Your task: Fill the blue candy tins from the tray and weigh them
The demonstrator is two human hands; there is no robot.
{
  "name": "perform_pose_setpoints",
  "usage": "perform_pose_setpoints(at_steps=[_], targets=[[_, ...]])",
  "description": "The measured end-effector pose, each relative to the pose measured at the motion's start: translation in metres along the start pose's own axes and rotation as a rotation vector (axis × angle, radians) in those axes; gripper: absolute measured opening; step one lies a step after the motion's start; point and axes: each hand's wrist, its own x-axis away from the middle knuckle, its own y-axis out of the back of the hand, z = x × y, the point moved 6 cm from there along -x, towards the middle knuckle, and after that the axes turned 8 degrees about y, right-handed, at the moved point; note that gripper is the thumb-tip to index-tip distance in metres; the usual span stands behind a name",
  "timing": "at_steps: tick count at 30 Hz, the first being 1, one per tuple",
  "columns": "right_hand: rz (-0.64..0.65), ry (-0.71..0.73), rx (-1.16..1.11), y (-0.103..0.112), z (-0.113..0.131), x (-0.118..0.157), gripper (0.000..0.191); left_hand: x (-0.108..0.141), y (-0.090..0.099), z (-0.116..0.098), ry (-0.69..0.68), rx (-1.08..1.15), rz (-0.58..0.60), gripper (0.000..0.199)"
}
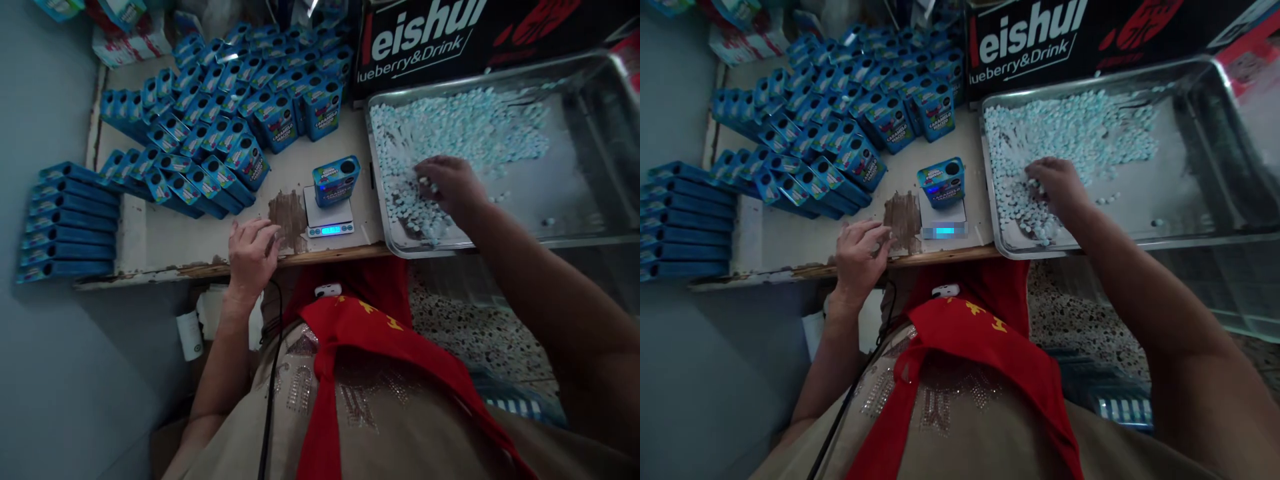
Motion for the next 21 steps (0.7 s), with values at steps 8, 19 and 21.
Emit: perform_pose_setpoints(at_steps=[8, 19, 21], targets=[[-0.092, -0.398, -0.840, -0.004, 0.005, 0.036, 0.049, -0.044, -0.010, -0.018, -0.032, 0.341, 0.000, 0.034], [0.204, 0.139, -0.959, -0.094, 0.097, 0.006, 0.029, -0.080, -0.057, -0.045, 0.066, 0.423, 0.038, 0.085], [0.229, 0.302, -0.818, -0.105, 0.112, 0.009, 0.028, -0.074, -0.049, -0.035, 0.115, 0.441, 0.040, 0.074]])
